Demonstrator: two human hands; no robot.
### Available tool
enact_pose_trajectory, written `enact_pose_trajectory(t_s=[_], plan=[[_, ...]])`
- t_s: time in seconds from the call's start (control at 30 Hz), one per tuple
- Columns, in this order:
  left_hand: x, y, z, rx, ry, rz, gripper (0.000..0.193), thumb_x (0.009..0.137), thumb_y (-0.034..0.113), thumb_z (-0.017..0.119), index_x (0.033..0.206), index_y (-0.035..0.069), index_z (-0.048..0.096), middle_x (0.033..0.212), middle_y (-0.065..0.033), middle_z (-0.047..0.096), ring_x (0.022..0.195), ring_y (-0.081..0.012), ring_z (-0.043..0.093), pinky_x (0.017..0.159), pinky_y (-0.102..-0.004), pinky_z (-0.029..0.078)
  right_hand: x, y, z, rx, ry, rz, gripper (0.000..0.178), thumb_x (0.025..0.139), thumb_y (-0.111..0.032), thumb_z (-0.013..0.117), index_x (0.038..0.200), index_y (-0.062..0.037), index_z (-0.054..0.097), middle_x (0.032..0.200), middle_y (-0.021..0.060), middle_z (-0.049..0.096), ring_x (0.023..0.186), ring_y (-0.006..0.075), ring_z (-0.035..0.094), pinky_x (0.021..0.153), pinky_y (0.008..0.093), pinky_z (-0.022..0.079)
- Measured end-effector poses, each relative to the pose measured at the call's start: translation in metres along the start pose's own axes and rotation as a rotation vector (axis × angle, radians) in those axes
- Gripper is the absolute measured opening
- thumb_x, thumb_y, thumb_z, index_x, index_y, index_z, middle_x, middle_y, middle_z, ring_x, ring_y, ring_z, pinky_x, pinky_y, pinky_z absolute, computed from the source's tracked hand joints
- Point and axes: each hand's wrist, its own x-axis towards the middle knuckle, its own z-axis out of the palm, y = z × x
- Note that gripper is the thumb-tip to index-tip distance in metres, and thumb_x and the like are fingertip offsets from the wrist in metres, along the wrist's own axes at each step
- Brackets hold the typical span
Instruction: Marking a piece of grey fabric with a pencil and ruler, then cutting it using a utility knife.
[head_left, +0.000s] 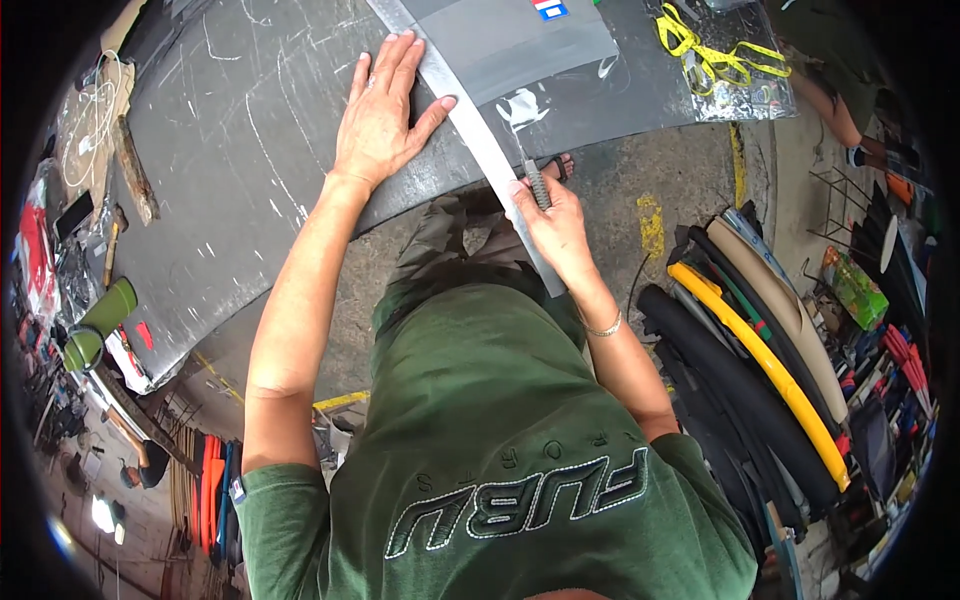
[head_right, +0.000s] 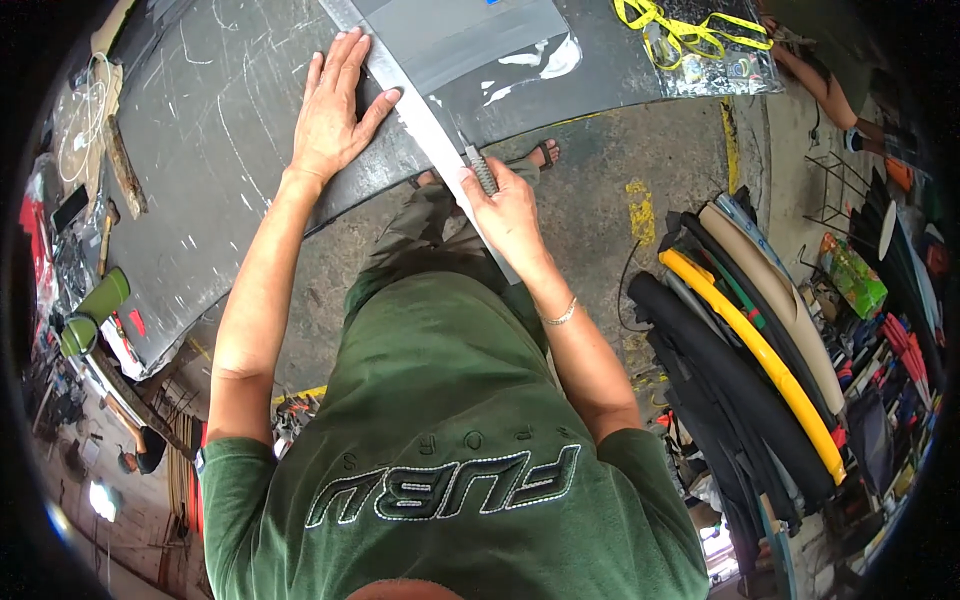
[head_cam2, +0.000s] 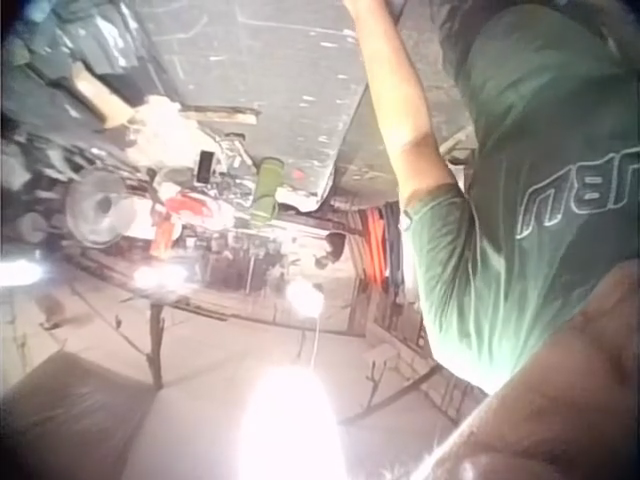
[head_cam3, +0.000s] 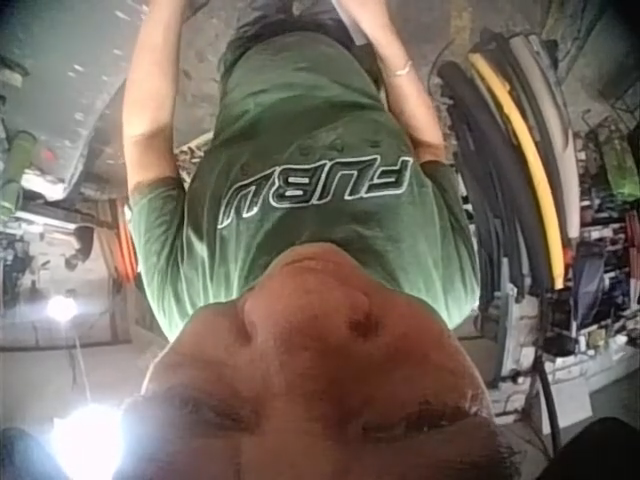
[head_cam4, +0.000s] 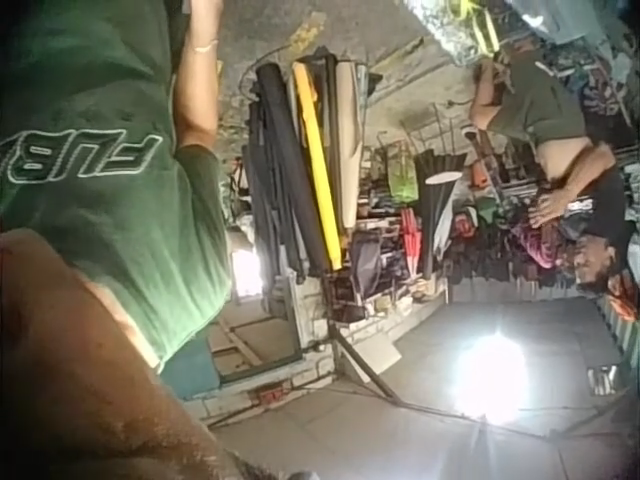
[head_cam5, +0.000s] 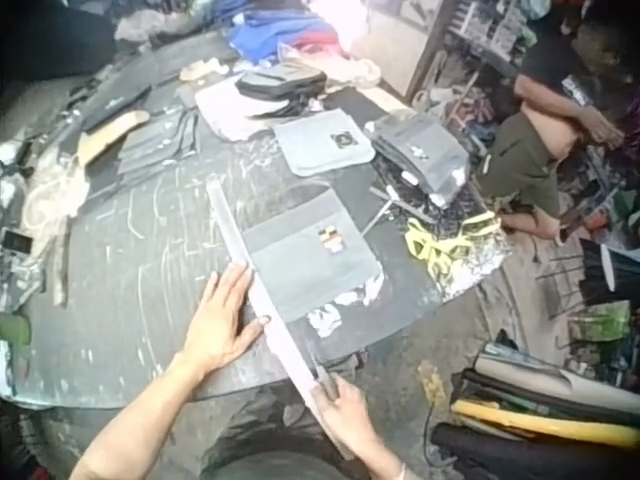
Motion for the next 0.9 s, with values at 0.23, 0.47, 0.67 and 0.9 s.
enact_pose_trajectory(t_s=[0.23,0.47,0.67,0.9], plan=[[-0.003,0.001,0.000,-0.035,0.045,-0.027,0.082,0.092,0.054,0.069,0.151,0.003,0.043,0.159,-0.0148,0.041,0.152,-0.0311,0.034,0.126,-0.0511,0.022,0.000,-0.009,0.003,0.244,-0.065,0.126,0.024,0.099,-0.025,0.070,0.104,-0.0018,0.069,0.080,0.0077,0.071,0.073,0.0135,0.069,0.066,0.0303,0.054],[-0.003,0.003,0.001,-0.024,0.058,-0.015,0.078,0.091,0.051,0.073,0.148,0.003,0.048,0.157,-0.0143,0.045,0.150,-0.0316,0.038,0.125,-0.0505,0.026,0.005,-0.006,0.008,0.304,-0.048,0.149,0.018,0.102,-0.021,0.068,0.103,-0.0028,0.068,0.080,0.0051,0.070,0.068,0.0114,0.067,0.060,0.0271,0.054],[-0.002,0.001,0.000,-0.028,0.059,0.000,0.074,0.092,0.047,0.072,0.148,0.005,0.048,0.157,-0.0134,0.045,0.150,-0.0307,0.038,0.125,-0.0497,0.026,0.009,-0.008,0.007,0.190,-0.042,0.147,0.019,0.100,-0.022,0.071,0.099,-0.0027,0.069,0.077,0.0023,0.068,0.067,0.0089,0.062,0.062,0.0268,0.052],[-0.001,0.005,-0.005,-0.036,0.058,-0.007,0.074,0.091,0.044,0.074,0.147,0.005,0.049,0.153,-0.0151,0.047,0.147,-0.0340,0.040,0.124,-0.0496,0.028,0.003,-0.022,0.000,0.137,-0.003,0.062,0.019,0.096,-0.020,0.074,0.097,-0.0008,0.070,0.074,-0.0037,0.060,0.071,0.0046,0.050,0.065,0.0261,0.044]])
